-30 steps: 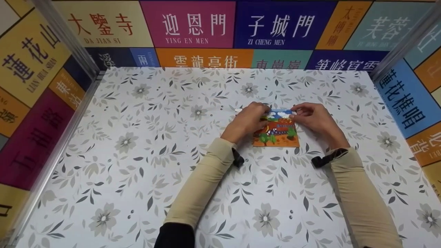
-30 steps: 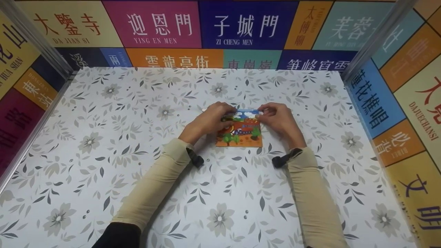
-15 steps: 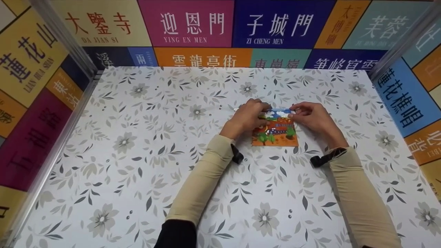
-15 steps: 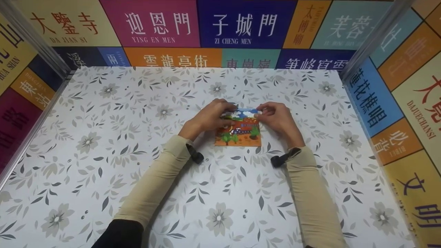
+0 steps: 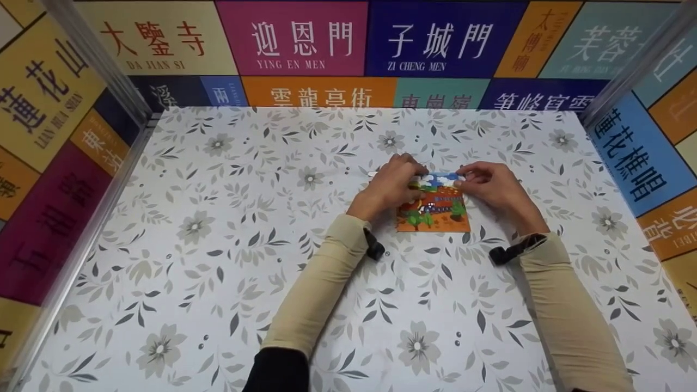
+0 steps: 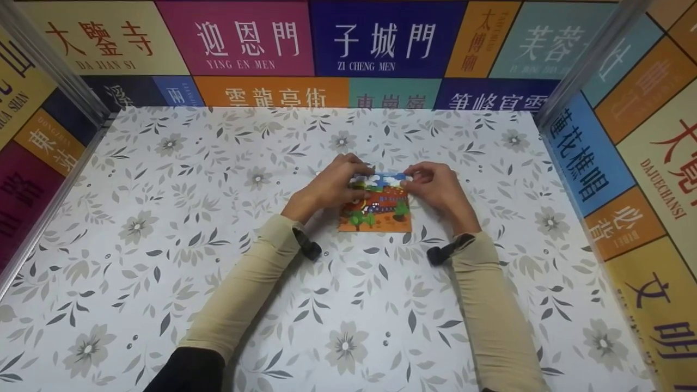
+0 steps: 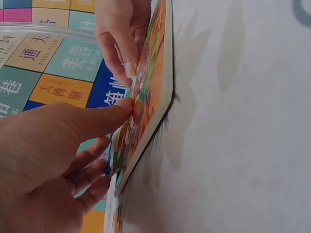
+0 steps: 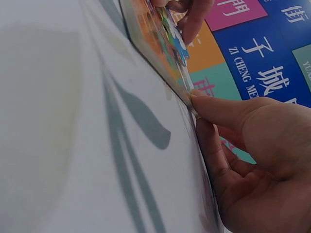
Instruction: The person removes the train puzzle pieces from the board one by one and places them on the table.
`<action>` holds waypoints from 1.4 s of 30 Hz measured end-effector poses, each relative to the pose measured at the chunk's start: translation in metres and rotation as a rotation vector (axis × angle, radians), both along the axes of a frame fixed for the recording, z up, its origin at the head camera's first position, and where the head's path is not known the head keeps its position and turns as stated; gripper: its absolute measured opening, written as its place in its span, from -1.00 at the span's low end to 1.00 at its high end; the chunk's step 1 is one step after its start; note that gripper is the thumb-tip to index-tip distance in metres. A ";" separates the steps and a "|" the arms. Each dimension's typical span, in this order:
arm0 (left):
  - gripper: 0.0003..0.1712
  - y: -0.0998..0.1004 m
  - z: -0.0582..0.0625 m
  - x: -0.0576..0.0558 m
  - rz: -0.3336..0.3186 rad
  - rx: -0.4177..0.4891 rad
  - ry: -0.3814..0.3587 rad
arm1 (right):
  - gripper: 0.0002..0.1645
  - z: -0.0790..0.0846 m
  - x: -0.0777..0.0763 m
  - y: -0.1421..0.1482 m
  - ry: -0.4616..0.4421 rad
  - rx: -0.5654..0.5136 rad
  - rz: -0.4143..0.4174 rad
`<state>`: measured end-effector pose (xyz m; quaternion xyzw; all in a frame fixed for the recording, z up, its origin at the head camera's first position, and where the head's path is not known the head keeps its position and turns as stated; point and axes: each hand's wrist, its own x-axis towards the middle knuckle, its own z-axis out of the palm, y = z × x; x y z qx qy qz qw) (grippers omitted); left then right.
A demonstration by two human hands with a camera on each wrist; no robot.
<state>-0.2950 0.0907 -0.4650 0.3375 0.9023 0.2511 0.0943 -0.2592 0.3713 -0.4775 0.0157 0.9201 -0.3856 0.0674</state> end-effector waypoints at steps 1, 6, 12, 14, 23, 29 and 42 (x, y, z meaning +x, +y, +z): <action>-0.39 0.000 0.000 0.000 -0.001 0.016 -0.016 | -0.42 0.000 0.000 0.000 -0.003 -0.003 -0.001; -0.42 0.000 0.000 0.003 0.002 0.093 -0.115 | -0.42 0.000 0.001 -0.002 -0.017 -0.020 -0.008; -0.42 0.003 0.001 0.002 0.027 0.088 -0.141 | -0.43 0.001 0.002 -0.002 -0.023 -0.022 -0.018; -0.42 0.003 0.002 0.002 0.024 0.090 -0.120 | -0.45 0.001 0.001 -0.002 -0.011 -0.021 -0.013; -0.44 0.003 0.004 0.002 -0.025 0.131 -0.052 | -0.47 0.000 0.001 -0.001 0.030 -0.009 0.002; -0.45 0.004 0.004 0.002 -0.060 0.121 -0.065 | -0.44 0.000 0.002 -0.001 0.007 -0.013 -0.001; -0.43 0.008 -0.001 0.004 -0.083 0.091 -0.032 | -0.45 -0.001 0.001 -0.001 0.005 -0.026 -0.010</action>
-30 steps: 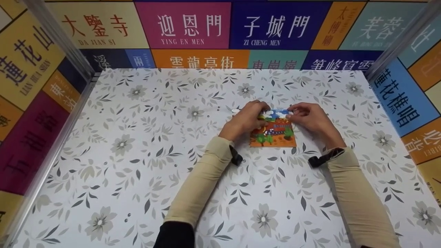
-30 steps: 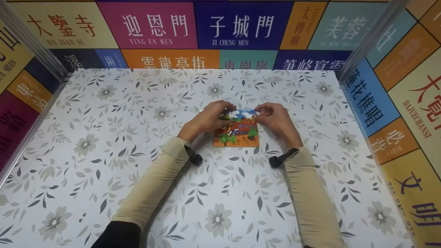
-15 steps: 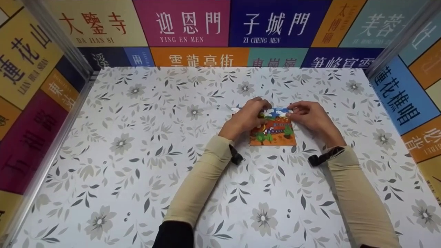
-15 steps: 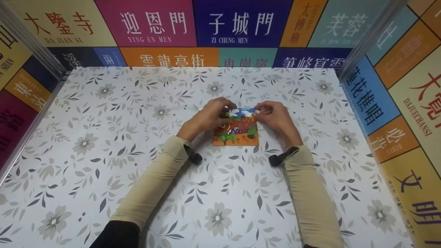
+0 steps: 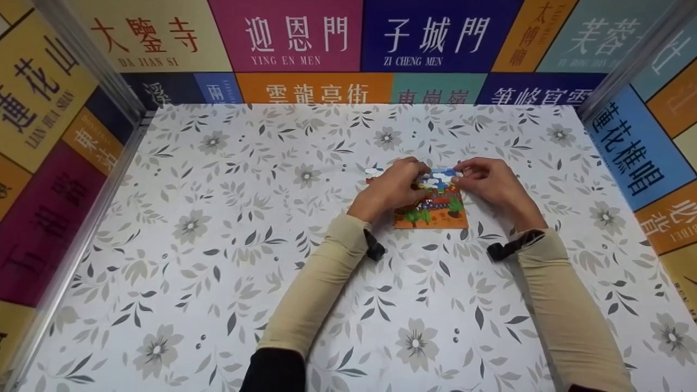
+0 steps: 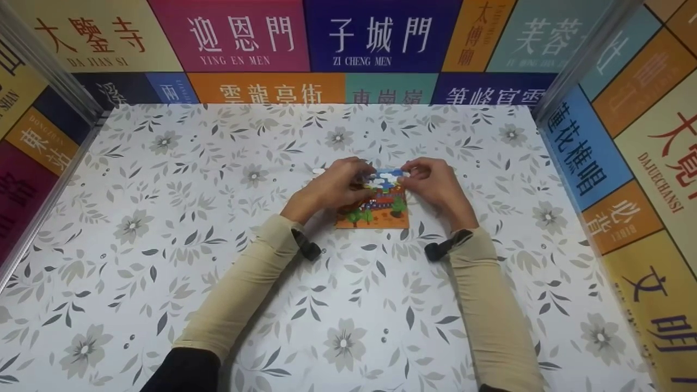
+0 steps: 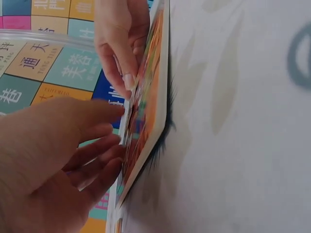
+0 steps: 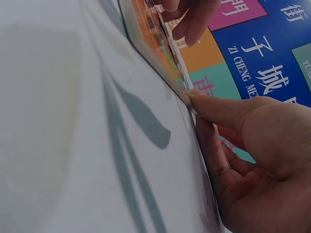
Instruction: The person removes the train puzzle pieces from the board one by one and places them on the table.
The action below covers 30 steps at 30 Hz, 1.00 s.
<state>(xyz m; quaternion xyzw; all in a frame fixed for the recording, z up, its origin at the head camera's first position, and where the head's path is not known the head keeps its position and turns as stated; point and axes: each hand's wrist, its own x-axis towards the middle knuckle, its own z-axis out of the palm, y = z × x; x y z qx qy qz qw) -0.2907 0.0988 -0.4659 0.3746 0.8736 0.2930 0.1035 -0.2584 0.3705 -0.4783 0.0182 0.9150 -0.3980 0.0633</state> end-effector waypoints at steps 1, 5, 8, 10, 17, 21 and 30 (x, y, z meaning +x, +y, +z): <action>-0.41 0.001 0.000 0.001 0.003 -0.006 -0.010 | -0.44 0.000 0.000 0.000 -0.001 0.001 0.001; -0.38 0.002 0.001 0.003 0.023 -0.013 -0.035 | -0.46 0.000 0.000 0.000 0.018 0.009 0.012; -0.40 0.002 0.001 0.003 0.042 -0.013 -0.061 | -0.49 -0.001 0.000 0.001 0.035 0.011 0.018; -0.41 0.002 0.001 0.002 0.048 -0.011 -0.071 | -0.49 -0.001 0.000 0.001 0.033 0.011 0.014; -0.43 0.002 -0.001 0.001 0.054 0.046 -0.102 | -0.47 -0.001 0.000 0.001 0.026 0.003 0.012; -0.47 0.003 -0.003 0.000 0.056 0.062 -0.094 | -0.46 -0.001 -0.001 0.000 0.017 -0.014 0.011; -0.43 0.002 -0.003 0.003 0.061 0.035 -0.003 | -0.43 0.000 0.001 0.000 0.002 -0.017 0.007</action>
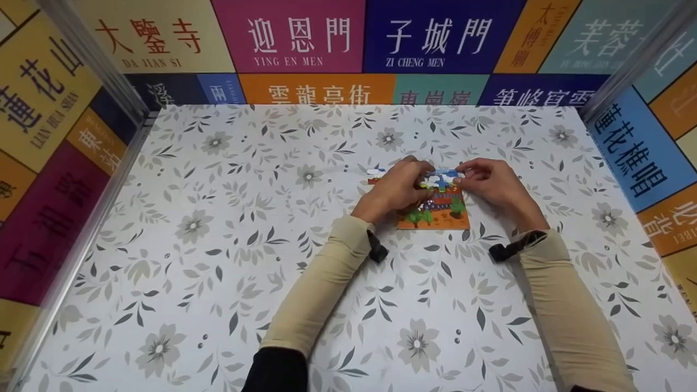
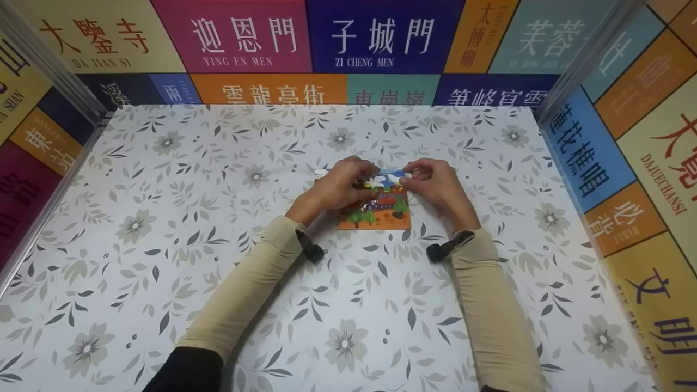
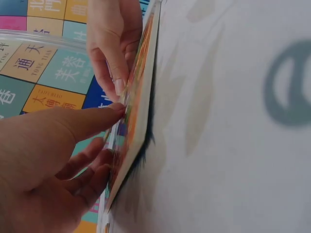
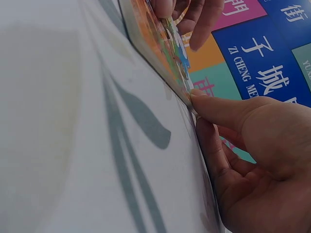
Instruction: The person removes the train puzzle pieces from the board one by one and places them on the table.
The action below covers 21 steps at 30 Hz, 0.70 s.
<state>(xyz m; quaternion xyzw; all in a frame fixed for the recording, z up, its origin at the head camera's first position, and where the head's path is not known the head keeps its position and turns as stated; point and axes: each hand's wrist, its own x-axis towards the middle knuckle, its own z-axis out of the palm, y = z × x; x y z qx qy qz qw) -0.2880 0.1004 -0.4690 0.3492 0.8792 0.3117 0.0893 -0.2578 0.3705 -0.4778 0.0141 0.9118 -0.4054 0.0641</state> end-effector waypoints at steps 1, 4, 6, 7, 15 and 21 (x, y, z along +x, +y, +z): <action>-0.41 0.000 0.001 0.000 0.004 -0.005 0.007 | -0.43 0.000 0.000 0.000 -0.001 -0.002 -0.002; -0.36 -0.003 0.002 0.001 0.021 -0.018 0.025 | -0.44 0.000 -0.001 0.000 0.007 0.002 0.008; -0.36 -0.006 0.004 0.002 0.026 -0.008 0.032 | -0.46 0.001 -0.001 0.000 0.012 0.011 0.011; -0.37 -0.009 0.005 0.003 0.028 0.001 0.032 | -0.48 0.000 -0.001 0.000 0.013 0.017 0.011; -0.41 -0.040 0.010 0.002 0.056 0.042 0.070 | -0.47 0.000 -0.002 0.000 0.001 0.037 0.002; -0.44 -0.067 0.011 0.000 0.069 0.097 0.084 | -0.44 0.002 -0.001 -0.001 -0.025 0.038 0.003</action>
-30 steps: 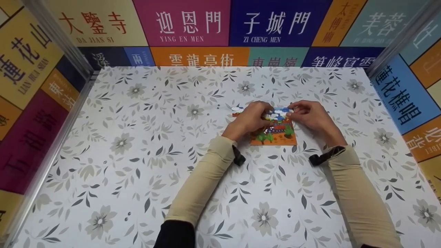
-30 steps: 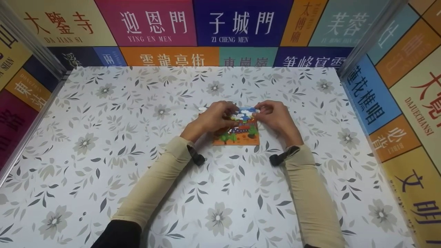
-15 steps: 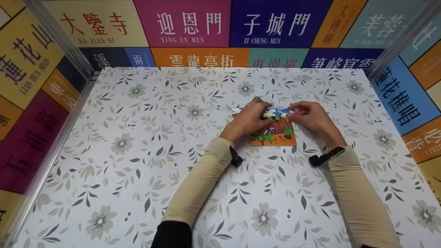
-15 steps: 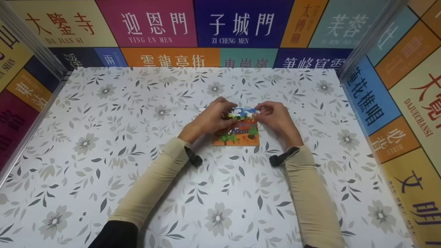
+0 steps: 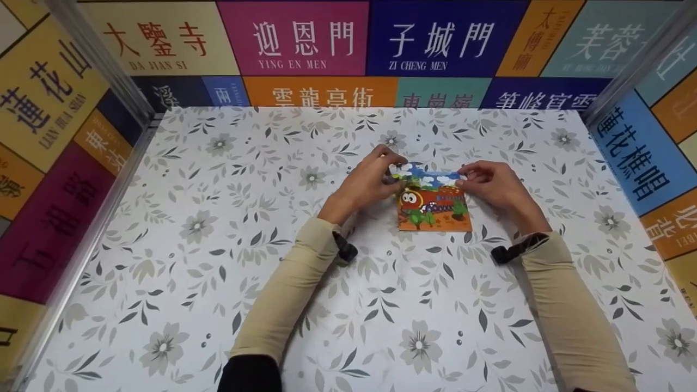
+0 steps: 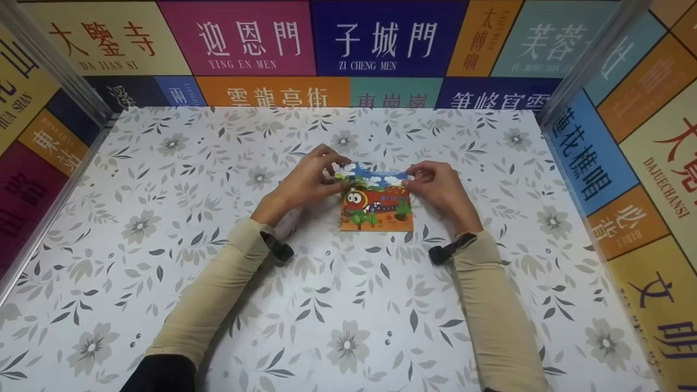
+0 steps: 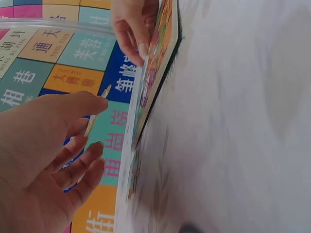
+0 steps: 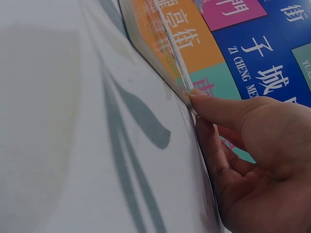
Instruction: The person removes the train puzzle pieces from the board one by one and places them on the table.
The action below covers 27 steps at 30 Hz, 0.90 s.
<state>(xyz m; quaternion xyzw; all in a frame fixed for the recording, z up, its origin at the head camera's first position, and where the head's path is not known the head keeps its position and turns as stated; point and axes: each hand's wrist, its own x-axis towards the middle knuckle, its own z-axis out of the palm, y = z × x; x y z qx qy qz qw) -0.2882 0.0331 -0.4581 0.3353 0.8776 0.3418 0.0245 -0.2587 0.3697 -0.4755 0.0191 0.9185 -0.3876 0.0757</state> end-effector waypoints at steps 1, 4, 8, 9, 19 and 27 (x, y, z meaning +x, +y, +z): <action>-0.44 -0.004 0.000 0.000 0.004 0.010 0.000 | -0.43 0.000 0.000 0.000 -0.001 0.003 0.000; -0.44 -0.015 0.002 0.000 0.023 0.019 0.018 | -0.42 0.001 0.000 -0.001 -0.001 0.005 0.004; -0.43 -0.030 0.002 0.001 0.056 0.015 0.057 | -0.41 0.001 -0.001 -0.001 -0.006 0.005 0.004; -0.43 -0.033 0.001 0.001 0.062 0.012 0.065 | -0.41 0.000 -0.001 -0.001 -0.005 0.005 0.004; -0.45 -0.069 -0.004 -0.001 0.099 0.005 0.092 | -0.41 -0.001 0.000 0.001 0.020 0.003 0.010; -0.47 -0.087 -0.012 -0.009 0.112 0.020 0.055 | -0.37 -0.001 -0.001 0.001 -0.005 0.002 0.008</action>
